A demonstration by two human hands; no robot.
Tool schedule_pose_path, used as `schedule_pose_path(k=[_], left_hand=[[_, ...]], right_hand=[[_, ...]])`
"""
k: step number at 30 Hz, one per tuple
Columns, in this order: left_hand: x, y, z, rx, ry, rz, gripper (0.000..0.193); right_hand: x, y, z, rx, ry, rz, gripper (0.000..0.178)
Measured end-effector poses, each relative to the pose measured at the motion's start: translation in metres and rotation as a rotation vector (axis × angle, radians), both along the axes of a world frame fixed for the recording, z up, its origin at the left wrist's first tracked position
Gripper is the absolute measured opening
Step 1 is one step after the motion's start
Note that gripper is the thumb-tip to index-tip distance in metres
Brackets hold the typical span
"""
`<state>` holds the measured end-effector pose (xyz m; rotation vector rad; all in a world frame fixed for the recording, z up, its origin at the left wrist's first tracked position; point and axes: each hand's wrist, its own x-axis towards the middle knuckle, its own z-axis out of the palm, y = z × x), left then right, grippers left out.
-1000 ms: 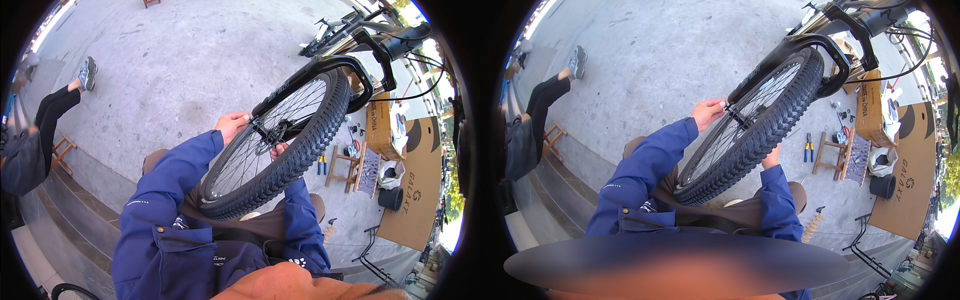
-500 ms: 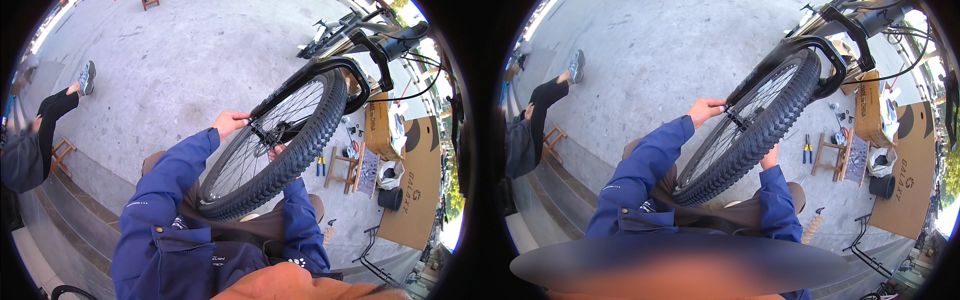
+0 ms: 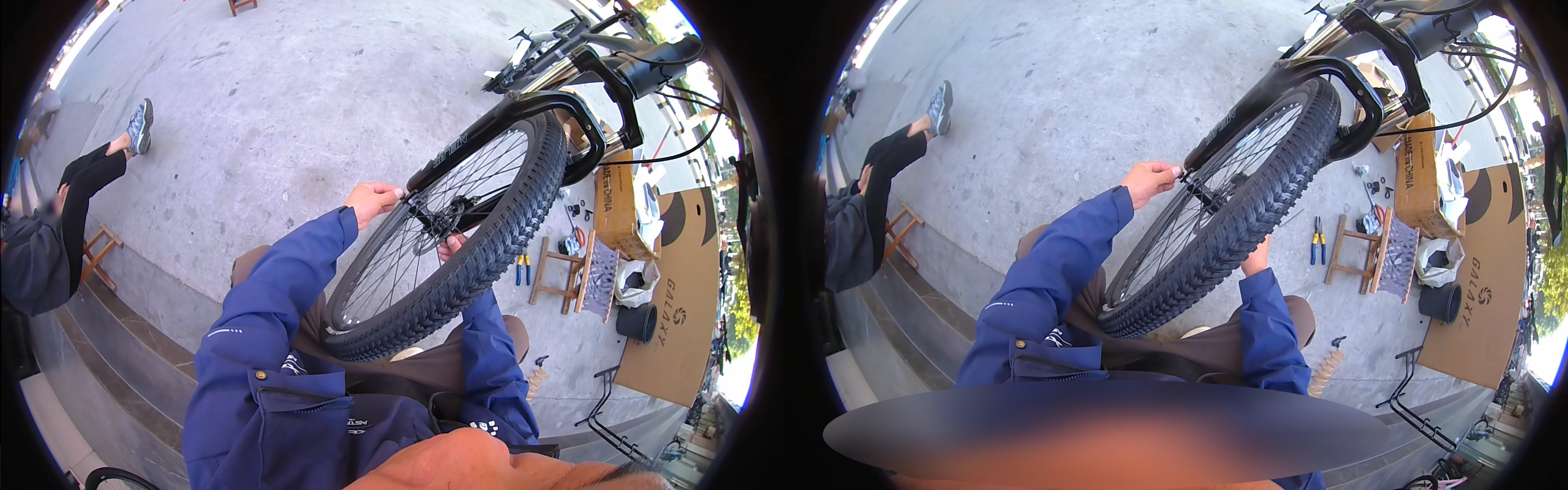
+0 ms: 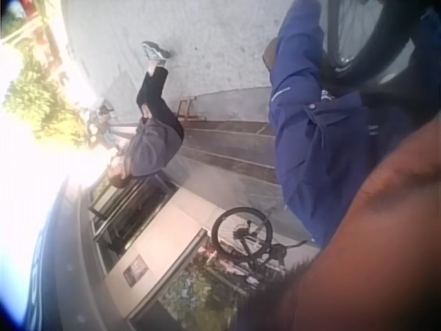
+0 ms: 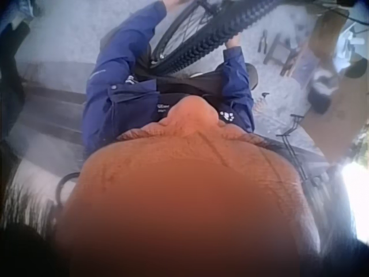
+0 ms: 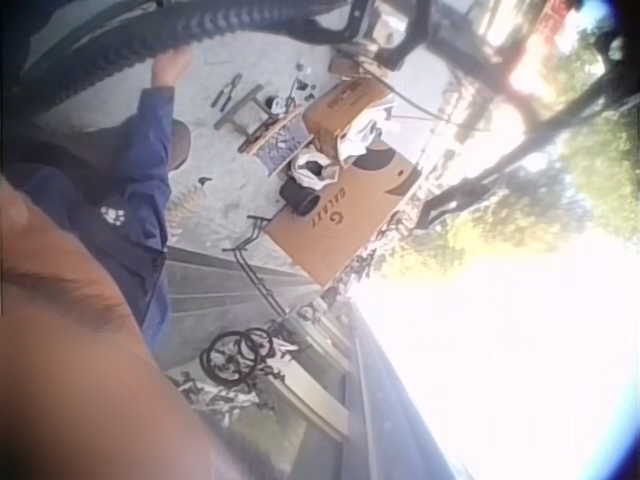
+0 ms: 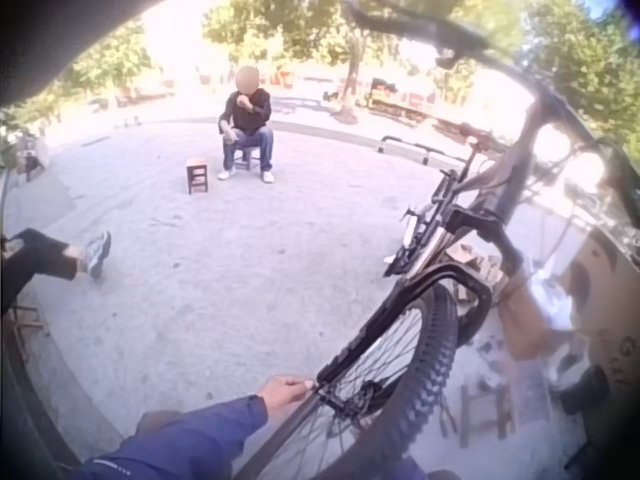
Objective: The person unpacks a box of bicycle parts and tools, then installs a quick-release skewer into the front wheel axle. They tighten the skewer by hand and test the wheel's movement.
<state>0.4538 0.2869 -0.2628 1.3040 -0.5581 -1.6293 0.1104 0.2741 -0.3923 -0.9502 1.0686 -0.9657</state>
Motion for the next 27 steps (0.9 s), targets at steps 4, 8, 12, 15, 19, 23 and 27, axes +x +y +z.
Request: schedule_pose_path(k=[4, 8, 12, 15, 19, 23, 27], left_hand=[[0.005, -0.003, 0.002, -0.118, -0.056, -0.055, 0.036], [0.010, -0.005, 0.009, -0.210, -0.209, -0.117, 0.039], [0.009, -0.005, 0.014, -0.180, -0.214, -0.110, 0.039], [0.008, -0.003, 0.017, -0.140, -0.125, -0.075, 0.038], [0.007, 0.001, 0.019, -0.177, -0.169, -0.087, 0.037], [0.003, -0.003, 0.017, -0.136, -0.111, -0.044, 0.035], [0.002, -0.004, 0.012, -0.161, -0.161, -0.066, 0.034]], right_hand=[[-0.002, 0.001, 0.001, -0.066, 0.088, 0.048, 0.040], [-0.001, -0.001, 0.002, -0.136, 0.204, 0.102, 0.041], [0.003, 0.000, 0.007, -0.073, 0.071, 0.030, 0.040], [0.003, 0.004, 0.013, -0.113, 0.089, 0.016, 0.037], [0.004, 0.005, 0.014, -0.079, 0.066, -0.015, 0.035], [0.005, 0.004, 0.011, -0.048, 0.022, -0.039, 0.035], [0.004, 0.005, 0.015, 0.028, -0.065, -0.062, 0.036]])
